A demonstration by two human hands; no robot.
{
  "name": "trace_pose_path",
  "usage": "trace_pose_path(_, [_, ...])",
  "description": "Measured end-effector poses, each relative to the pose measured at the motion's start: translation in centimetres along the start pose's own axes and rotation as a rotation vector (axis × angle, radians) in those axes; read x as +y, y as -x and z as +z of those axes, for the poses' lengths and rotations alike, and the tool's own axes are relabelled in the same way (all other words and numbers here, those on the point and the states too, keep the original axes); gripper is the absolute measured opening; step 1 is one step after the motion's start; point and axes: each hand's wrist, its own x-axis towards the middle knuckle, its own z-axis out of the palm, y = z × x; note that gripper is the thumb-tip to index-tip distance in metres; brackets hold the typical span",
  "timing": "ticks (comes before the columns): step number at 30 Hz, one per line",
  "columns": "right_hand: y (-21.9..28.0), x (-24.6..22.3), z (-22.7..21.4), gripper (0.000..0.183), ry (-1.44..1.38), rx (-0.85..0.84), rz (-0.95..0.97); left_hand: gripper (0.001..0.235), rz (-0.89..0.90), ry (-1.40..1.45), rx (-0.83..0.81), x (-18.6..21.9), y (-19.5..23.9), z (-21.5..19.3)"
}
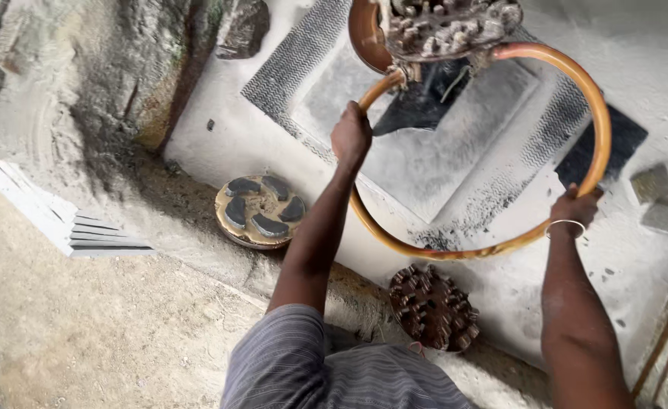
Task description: The person operates a heavy industrial polishing machine by manually guiding a large rotating abrasive head over a stone slab and adjusting water cooling components.
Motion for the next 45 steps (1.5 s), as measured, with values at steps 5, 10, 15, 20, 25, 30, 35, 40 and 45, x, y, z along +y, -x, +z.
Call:
trace_pose_path(5, [-3.5, 0.9, -2.1, 0.044, 0.136, 0.037, -0.033, 0.014, -0.051, 0.047, 0.003, 3.8, 3.3, 1.9])
trace_pose_path(10, [-6.6, 1.8, -3.8, 0.036, 0.034, 0.056, -0.071, 0.014, -0.065, 0.047, -0.049, 7.6, 4.8, 3.8])
trace_pose_path(15, [-7.2, 4.0, -4.5, 0.045, -0.492, -0.098, 0.134, 0.014, -0.059, 0.064, -0.064, 9.9, 6.1, 6.4])
trace_pose_path(20, [-5.5, 5.7, -4.5, 0.043, -0.470, -0.055, 0.189, 0.016, -0.010, 0.050, -0.099, 9.7, 5.9, 7.3])
trace_pose_path(25, [-3.7, 7.5, -4.2, 0.038, -0.272, -0.034, 0.157, 0.015, 0.016, 0.049, -0.124, 9.2, 5.8, 8.0])
trace_pose_path(30, [-0.4, 7.3, -2.6, 0.042, -0.217, -0.003, 0.129, 0.015, 0.047, -0.012, -0.078, 6.6, 5.1, 6.5])
trace_pose_path(35, [7.6, 7.1, 0.0, 0.041, -0.274, 0.064, 0.111, 0.022, 0.079, -0.072, -0.067, 1.1, 3.3, 2.5])
trace_pose_path(40, [16.2, 4.9, 3.3, 0.040, -0.288, 0.057, 0.267, 0.029, 0.077, -0.197, -0.011, -4.7, 1.6, -3.4])
trace_pose_path(45, [24.2, 2.0, 4.7, 0.041, -0.118, 0.020, 0.373, 0.039, 0.119, -0.294, -0.008, -7.9, 0.9, -8.9])
